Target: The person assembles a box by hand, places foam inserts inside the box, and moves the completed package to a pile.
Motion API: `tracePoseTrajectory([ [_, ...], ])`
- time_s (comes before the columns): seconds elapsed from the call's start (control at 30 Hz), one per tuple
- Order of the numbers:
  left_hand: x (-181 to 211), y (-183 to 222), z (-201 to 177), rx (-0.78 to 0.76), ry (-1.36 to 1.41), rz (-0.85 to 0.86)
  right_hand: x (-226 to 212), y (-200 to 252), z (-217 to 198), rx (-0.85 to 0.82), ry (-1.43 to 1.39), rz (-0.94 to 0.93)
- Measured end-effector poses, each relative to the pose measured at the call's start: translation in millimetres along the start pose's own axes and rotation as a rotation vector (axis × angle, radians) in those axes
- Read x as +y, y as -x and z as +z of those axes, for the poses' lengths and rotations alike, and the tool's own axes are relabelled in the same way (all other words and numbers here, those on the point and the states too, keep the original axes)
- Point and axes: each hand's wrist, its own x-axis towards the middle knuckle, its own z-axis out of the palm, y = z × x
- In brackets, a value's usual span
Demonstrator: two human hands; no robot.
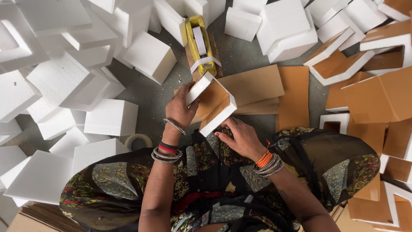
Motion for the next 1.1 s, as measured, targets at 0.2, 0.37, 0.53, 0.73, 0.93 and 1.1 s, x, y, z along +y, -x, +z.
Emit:
tracePoseTrajectory([
  [0.2, -5.2, -5.0, -2.1, -0.037, -0.048, 0.050, 5.8, -1.5, 6.5, -0.067, 0.011, -0.085],
  [0.37, -3.4, -1.9, -8.5, -0.117, -0.074, 0.025, 13.3, -1.5, 9.4, -0.153, 0.021, -0.111],
  [0.53, -5.6, 6.4, -5.8, 0.126, -0.066, 0.256, 51.0, -6.2, 3.8, -0.301, 0.125, 0.101],
  [0.73, -17.6, 18.1, 30.6, 0.261, 0.284, 0.195, 98.4, -26.4, -6.9, 0.166, -0.245, 0.382],
  [0.93, -27.9, 32.9, 56.3, 0.138, 0.451, 0.209, 80.9, -63.5, -7.9, 0.137, -0.616, 0.550],
  [1.1, -36.7, 14.5, 42.3, 0.079, 0.677, -0.001, 58.6, -66.3, -0.3, 0.168, -0.022, 0.234],
])
